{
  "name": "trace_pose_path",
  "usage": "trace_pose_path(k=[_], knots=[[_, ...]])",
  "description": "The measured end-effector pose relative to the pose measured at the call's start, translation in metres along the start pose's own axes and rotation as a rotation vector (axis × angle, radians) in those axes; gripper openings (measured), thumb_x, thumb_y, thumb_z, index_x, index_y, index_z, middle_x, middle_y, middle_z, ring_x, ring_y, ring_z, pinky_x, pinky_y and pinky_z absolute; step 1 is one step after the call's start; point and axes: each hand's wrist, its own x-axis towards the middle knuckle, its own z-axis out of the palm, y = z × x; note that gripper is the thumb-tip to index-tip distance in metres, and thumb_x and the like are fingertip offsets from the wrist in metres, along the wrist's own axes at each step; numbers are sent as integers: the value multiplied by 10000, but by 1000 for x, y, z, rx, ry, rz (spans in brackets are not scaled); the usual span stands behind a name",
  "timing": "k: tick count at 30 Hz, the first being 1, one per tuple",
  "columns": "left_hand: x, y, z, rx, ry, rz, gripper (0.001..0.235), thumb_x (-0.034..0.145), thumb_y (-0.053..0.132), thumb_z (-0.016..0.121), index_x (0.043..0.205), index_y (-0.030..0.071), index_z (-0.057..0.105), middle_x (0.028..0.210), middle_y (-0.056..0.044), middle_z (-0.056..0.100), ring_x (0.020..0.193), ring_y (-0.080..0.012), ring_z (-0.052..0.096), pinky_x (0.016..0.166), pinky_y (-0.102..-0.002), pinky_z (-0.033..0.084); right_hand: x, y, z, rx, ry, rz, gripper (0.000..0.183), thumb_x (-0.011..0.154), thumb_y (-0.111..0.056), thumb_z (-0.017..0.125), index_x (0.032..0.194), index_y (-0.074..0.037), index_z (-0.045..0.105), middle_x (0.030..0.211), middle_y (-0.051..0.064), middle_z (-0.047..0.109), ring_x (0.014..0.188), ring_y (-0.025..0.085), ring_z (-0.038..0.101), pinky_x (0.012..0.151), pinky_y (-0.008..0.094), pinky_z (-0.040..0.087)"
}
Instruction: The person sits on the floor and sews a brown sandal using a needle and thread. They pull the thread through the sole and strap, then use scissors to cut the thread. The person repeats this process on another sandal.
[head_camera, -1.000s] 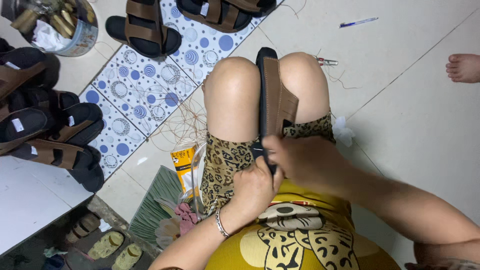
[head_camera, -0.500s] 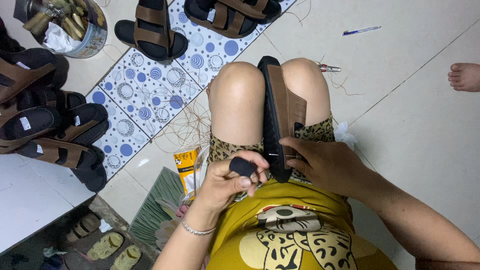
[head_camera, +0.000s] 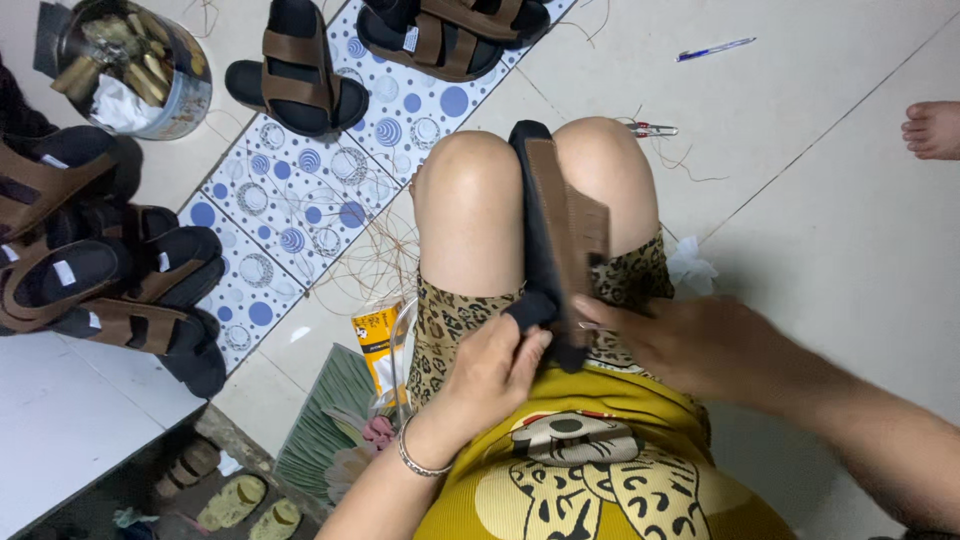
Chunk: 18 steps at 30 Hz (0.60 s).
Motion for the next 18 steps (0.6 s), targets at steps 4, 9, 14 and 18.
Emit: trace_pose_path(k=[4, 9, 14, 18], knots=[[12, 10, -23, -4, -1, -7, 174, 993, 13, 604, 884, 98, 497, 755, 1, 494, 630, -143, 482, 570, -258, 447, -31, 18, -34, 479, -556, 728, 629, 1002, -462, 378, 1546, -732, 218, 1510, -316, 520, 734, 105, 809, 719, 278, 605], [6, -1, -34, -322, 222, -289, 152, 974, 136, 695, 1121, 108, 672, 775, 90, 548, 712, -44, 498, 712, -195, 429, -13, 15, 75, 1496, 353, 362, 492, 948, -273, 636, 1379, -47, 701, 661, -23, 493, 577, 86, 423, 513, 246, 322], [25, 30, -70, 113, 234, -113, 230, 984, 140, 631, 1188, 35, 620, 1117, -66, 624, 1026, -212, 611, 947, -352, 498, 14, -7, 46, 1952, 597, 173, 258, 992, -149, 606, 771, -24, 656, 796, 91, 655, 491, 99, 469, 461, 264, 430], [25, 63, -73, 184, -69, 258, 168, 991, 146, 604, 902, 4, 589, 1165, -233, 677, 1034, -371, 689, 900, -461, 552, 8, -7, 23, 1779, 607, 200, 378, 1030, -340, 558, 880, -12, 673, 535, 14, 478, 419, 106, 402, 422, 260, 364]])
